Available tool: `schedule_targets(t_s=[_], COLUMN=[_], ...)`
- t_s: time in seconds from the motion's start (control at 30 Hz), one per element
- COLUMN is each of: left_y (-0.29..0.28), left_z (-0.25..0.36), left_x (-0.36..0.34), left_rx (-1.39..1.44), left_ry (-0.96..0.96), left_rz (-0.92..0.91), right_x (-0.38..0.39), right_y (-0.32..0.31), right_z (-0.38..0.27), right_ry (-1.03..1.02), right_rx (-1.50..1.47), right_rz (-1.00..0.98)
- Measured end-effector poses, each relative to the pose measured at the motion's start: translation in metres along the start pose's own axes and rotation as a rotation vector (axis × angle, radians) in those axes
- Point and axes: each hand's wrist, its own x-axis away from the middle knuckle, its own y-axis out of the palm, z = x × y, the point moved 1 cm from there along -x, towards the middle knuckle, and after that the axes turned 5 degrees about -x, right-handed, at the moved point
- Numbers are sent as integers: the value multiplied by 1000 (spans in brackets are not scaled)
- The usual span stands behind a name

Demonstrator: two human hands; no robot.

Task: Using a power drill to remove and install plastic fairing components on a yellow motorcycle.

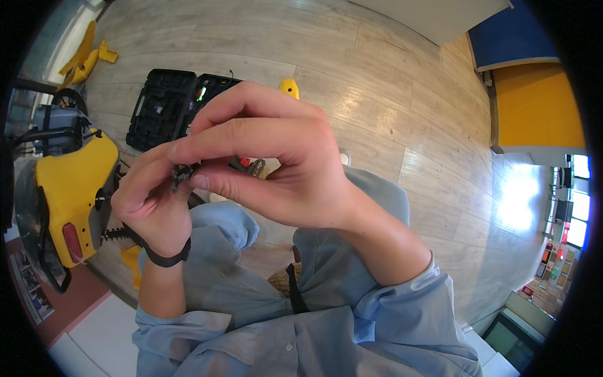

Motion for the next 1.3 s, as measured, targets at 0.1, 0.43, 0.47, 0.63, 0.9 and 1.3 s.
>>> schedule_targets(t_s=[0.1, 0.43, 0.47, 0.63, 0.9, 1.3], left_y=[2, 3, 2, 7, 4, 5], left_z=[-3, -2, -3, -3, -4, 7], left_x=[0, 2, 2, 0, 5, 3], left_rx=[14, -26, -24, -6, -11, -142], left_ry=[11, 11, 41, 42, 16, -44], left_rz=[-15, -40, -46, -11, 6, 15], right_x=[0, 0, 0, 0, 2, 3], right_y=[1, -2, -2, -3, 0, 0], right_z=[0, 1, 1, 1, 3, 3], right_ry=[25, 33, 32, 36, 96, 73], right_rx=[-13, -11, -12, -20, -99, -70], right_rz=[31, 49, 49, 17, 47, 38])
